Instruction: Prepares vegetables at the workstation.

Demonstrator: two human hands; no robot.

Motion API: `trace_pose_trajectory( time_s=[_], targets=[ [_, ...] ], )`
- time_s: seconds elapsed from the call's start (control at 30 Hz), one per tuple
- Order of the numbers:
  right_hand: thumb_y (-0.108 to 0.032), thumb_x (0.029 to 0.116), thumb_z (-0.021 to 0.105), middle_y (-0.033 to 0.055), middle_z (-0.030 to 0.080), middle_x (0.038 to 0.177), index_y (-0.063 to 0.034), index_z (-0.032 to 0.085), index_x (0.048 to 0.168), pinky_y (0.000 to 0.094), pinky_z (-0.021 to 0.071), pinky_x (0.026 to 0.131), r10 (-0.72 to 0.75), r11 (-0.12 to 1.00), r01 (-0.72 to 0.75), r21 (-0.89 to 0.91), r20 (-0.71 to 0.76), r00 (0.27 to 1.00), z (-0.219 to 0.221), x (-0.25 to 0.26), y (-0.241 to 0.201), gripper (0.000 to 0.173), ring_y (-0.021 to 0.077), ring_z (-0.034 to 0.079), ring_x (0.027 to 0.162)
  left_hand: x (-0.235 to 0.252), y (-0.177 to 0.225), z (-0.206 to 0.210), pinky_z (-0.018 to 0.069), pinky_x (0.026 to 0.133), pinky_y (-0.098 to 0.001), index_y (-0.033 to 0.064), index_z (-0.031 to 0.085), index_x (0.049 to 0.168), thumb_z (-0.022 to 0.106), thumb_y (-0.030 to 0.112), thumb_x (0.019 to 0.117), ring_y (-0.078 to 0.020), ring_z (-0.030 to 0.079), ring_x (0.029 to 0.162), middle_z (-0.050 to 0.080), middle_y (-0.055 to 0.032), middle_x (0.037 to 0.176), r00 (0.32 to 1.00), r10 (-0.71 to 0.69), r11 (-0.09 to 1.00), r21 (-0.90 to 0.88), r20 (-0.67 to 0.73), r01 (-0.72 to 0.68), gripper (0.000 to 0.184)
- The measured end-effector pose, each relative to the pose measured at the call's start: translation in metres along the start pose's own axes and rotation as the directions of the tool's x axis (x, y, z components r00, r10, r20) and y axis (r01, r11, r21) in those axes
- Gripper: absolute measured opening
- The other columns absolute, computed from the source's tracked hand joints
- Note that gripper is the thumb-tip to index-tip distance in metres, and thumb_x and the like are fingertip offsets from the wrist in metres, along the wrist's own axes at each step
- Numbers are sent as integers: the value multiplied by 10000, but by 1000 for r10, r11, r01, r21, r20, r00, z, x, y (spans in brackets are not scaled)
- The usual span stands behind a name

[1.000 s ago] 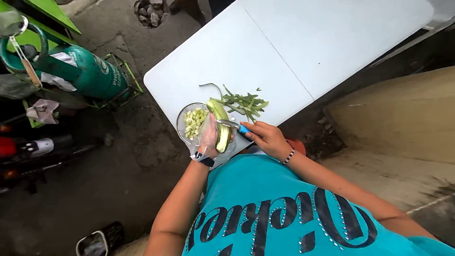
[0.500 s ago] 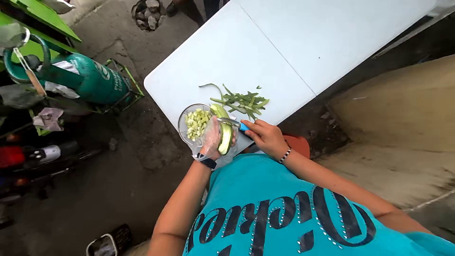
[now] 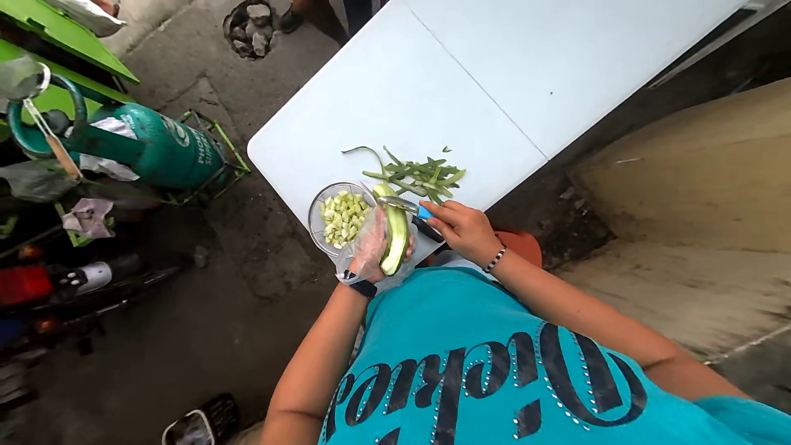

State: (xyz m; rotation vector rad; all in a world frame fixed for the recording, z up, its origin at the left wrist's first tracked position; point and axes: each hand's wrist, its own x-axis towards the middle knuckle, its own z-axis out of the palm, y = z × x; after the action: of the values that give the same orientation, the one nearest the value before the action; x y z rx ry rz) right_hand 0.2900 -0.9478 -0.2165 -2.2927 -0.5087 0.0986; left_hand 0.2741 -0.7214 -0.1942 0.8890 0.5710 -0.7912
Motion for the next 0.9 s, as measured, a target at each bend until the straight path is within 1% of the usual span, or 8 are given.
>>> trace_pose_trajectory(
  time_s=[0.13, 0.27, 0.4, 0.5, 0.6, 0.8, 0.9],
  targets=[
    [-296, 1062, 538, 100, 657, 873, -159, 686, 1363, 422, 537, 612, -9, 1000, 9, 3, 35, 999, -7, -2, -2, 363, 236, 638, 706, 0, 1, -2, 560, 550, -309, 67, 597, 1125, 164, 667, 1039, -204, 648, 656, 664, -131, 844, 999, 30, 999, 41, -31, -29, 746],
    [-276, 1056, 537, 72, 641, 854, -153, 690, 1355, 379, 521, 581, -51, 999, 51, -10, 7, 999, -10, -7, -4, 358, 199, 616, 684, -1, 3, -2, 557, 556, -299, 67, 600, 1133, 159, 644, 1053, -197, 649, 661, 679, -137, 870, 999, 50, 997, 54, -14, -49, 730],
    [-276, 1058, 532, 79, 651, 871, -146, 685, 1361, 377, 530, 590, -60, 998, 60, 0, -8, 998, -9, -10, -5, 363, 198, 629, 699, -1, 9, -2, 563, 555, -298, 78, 602, 1138, 180, 658, 1048, -192, 653, 668, 673, -128, 873, 997, 56, 997, 59, -49, -53, 724],
    [-264, 1053, 540, 103, 663, 887, -127, 687, 1354, 400, 539, 588, -60, 998, 59, -11, -30, 998, -8, -8, -4, 362, 224, 639, 697, -2, 11, -1, 556, 552, -304, 77, 601, 1122, 177, 672, 1039, -196, 643, 665, 659, -124, 858, 999, 47, 998, 35, -25, -46, 735],
    [-269, 1057, 539, 109, 651, 866, -126, 690, 1351, 402, 527, 573, -54, 998, 53, -12, -44, 998, -7, -4, -3, 360, 231, 626, 671, -2, 10, 1, 551, 542, -298, 75, 597, 1123, 179, 673, 1038, -195, 641, 657, 657, -124, 844, 999, 43, 999, 29, 7, -43, 734],
    [-277, 1062, 534, 116, 661, 880, -127, 690, 1351, 409, 531, 579, -45, 999, 44, -15, -49, 998, -5, 3, 2, 361, 243, 636, 681, 0, 8, 2, 550, 542, -297, 58, 585, 1110, 164, 676, 1033, -197, 634, 641, 646, -128, 822, 999, 13, 1000, 14, 50, -14, 752],
    [-276, 1062, 533, 114, 654, 864, -128, 690, 1351, 410, 528, 581, -44, 999, 43, -19, -52, 998, -2, 6, 3, 362, 245, 632, 683, 1, 9, -2, 547, 545, -292, 59, 585, 1106, 151, 676, 1032, -193, 633, 646, 645, -123, 822, 998, -4, 1000, 22, 59, 3, 758]
  ],
)
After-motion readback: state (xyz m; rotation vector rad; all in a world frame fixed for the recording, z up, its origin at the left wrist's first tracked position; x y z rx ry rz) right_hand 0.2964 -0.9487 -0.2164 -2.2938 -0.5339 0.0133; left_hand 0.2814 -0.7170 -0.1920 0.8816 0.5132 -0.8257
